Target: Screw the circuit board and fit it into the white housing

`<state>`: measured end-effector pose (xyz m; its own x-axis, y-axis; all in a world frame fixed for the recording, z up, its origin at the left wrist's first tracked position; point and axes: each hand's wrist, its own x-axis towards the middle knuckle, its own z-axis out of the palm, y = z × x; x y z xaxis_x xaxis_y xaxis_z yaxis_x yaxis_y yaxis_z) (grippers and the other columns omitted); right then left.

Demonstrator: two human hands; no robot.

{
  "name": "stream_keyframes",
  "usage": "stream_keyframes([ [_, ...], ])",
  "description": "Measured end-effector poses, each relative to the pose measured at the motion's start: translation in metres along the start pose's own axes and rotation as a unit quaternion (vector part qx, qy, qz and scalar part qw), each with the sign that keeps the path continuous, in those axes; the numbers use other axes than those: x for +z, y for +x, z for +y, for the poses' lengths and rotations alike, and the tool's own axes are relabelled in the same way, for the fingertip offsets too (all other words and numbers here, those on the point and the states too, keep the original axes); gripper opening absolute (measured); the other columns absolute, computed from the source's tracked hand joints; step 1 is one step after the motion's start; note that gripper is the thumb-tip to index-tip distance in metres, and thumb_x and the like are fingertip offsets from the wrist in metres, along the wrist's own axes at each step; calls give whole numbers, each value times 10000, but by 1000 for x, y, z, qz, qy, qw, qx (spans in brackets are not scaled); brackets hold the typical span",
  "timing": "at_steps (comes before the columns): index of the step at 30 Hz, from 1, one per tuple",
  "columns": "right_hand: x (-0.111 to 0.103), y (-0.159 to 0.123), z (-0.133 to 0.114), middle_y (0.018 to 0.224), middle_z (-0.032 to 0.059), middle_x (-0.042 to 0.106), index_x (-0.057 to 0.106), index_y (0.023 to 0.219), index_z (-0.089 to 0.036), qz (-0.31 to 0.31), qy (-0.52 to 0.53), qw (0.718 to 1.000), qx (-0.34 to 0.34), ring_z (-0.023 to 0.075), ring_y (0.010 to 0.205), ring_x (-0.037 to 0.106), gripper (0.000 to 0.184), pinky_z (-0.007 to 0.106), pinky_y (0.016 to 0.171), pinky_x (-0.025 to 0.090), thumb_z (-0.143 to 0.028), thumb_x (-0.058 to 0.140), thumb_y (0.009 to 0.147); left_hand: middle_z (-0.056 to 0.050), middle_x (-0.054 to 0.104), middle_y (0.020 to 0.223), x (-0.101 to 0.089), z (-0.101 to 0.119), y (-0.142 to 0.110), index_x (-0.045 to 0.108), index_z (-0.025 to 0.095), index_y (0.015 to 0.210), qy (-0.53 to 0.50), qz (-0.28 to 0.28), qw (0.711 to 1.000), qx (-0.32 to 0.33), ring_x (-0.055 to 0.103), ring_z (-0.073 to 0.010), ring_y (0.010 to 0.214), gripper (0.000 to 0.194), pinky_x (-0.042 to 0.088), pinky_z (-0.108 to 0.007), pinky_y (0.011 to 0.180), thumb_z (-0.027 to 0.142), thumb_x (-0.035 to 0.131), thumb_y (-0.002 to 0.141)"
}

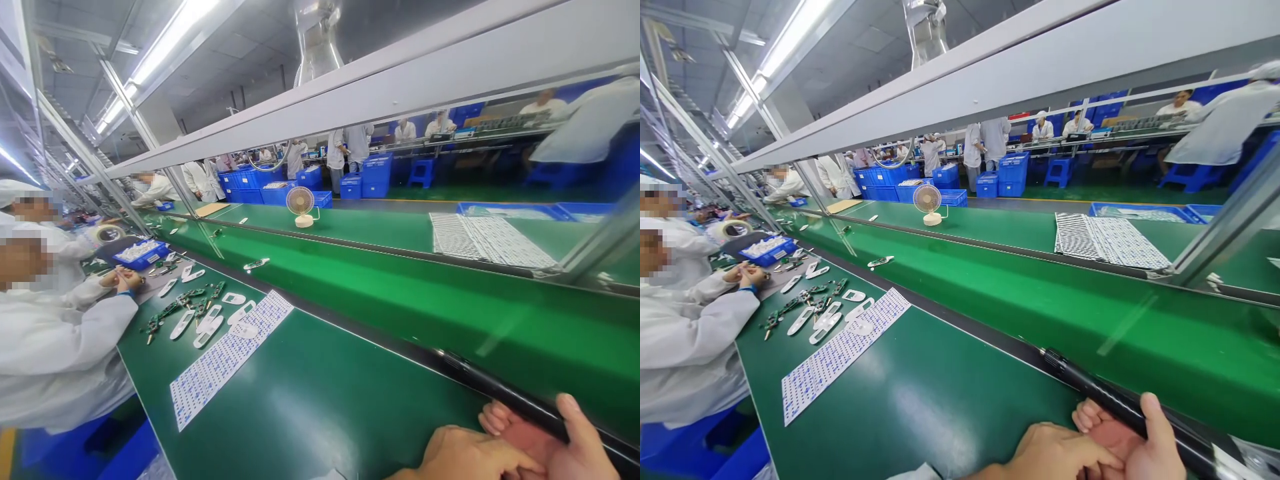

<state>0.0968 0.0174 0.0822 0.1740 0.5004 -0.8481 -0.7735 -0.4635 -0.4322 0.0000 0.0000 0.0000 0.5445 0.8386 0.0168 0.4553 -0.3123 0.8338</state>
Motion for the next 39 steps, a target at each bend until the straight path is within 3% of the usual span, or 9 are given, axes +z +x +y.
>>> stream_keyframes([
  [6, -2, 8, 0, 585, 95, 438, 505, 581, -280, -41, 42, 997, -39, 243, 479, 458, 446, 367, 362, 433, -722, 543, 628, 13, 762, 879, -5, 3, 0, 712, 246, 991, -1, -12, 999, 35, 721, -185, 854, 297, 535, -274, 909, 502, 601, 891],
  [10, -2, 3, -2, 576, 91, 441, 476, 594, -235, -60, 8, 997, -44, 228, 492, 464, 434, 335, 385, 444, -645, 460, 734, 14, 763, 874, -8, 6, -2, 696, 226, 958, -4, 3, 999, 46, 730, -157, 856, 262, 518, -215, 905, 466, 604, 903],
  [15, -2, 2, -2, 581, 74, 441, 461, 628, -232, -48, 21, 997, -56, 214, 500, 457, 440, 307, 395, 439, -620, 394, 826, 4, 771, 920, -4, 3, -1, 695, 232, 1015, 19, -8, 998, 54, 737, -165, 882, 271, 519, -220, 921, 465, 595, 920],
  [35, 1, 1, -4, 550, 83, 443, 474, 576, -220, -40, 35, 997, -53, 203, 487, 451, 512, 299, 375, 425, -634, 361, 855, -1, 777, 889, -2, 5, -2, 733, 231, 1007, -10, 21, 998, 59, 737, -180, 839, 231, 542, -234, 879, 418, 660, 892],
  [37, 1, 1, -4, 551, 88, 462, 489, 581, -213, -45, 45, 996, -56, 205, 490, 464, 513, 302, 383, 434, -619, 358, 866, -5, 778, 887, -6, 6, -3, 741, 227, 1043, -8, 38, 997, 71, 729, -167, 799, 222, 553, -221, 824, 373, 641, 910],
  [39, -1, 4, -4, 549, 88, 490, 520, 604, -203, -57, 70, 991, -102, 201, 493, 480, 455, 303, 414, 462, -550, 400, 872, 0, 778, 878, -24, 7, 2, 749, 234, 1042, 34, 61, 995, 78, 719, -150, 770, 198, 559, -209, 769, 327, 612, 933],
])
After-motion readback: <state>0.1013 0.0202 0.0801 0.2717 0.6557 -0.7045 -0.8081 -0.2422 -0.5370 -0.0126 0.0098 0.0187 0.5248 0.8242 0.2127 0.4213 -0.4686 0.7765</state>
